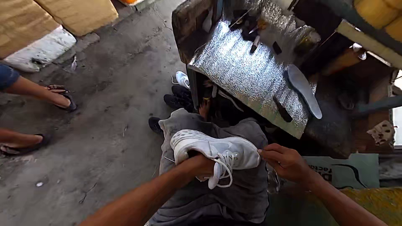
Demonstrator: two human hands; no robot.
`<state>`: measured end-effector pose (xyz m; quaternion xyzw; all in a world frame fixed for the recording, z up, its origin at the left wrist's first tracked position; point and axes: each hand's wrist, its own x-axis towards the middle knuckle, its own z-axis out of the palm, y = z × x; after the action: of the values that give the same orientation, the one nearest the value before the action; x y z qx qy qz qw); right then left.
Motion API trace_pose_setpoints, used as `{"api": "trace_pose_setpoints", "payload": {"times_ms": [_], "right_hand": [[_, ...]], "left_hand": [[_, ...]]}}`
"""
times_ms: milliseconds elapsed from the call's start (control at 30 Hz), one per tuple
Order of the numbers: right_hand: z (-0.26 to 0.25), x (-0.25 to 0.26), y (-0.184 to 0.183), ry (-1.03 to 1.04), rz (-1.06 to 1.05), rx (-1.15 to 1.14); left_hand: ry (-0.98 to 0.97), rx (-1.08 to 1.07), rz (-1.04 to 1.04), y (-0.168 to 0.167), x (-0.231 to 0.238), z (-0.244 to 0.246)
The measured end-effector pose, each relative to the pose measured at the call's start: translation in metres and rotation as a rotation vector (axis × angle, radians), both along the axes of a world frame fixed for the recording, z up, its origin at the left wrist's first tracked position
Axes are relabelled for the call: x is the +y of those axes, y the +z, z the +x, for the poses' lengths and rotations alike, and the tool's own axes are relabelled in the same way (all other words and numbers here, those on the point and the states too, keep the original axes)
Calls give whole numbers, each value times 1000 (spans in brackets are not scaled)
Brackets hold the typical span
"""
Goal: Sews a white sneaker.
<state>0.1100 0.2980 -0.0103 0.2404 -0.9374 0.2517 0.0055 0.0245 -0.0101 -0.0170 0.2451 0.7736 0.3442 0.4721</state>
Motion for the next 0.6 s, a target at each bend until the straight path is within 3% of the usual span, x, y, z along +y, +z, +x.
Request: {"api": "trace_pose_setpoints", "payload": {"times_ms": [133,233,333,467,600], "right_hand": [[-5,-3,17,96,287,138],[-8,-22,34,144,464,101],[-17,-29,41,202,496,-1],[-34,-19,37,264,482,82],[-37,-9,40,156,508,214]], "left_hand": [[106,195,143,-12,-15,21],[-45,182,22,-15,-5,11],[-54,115,-35,-7,0,1],[-40,103,-1,-5,-1,-5],[87,80,104,7,-6,0]]}}
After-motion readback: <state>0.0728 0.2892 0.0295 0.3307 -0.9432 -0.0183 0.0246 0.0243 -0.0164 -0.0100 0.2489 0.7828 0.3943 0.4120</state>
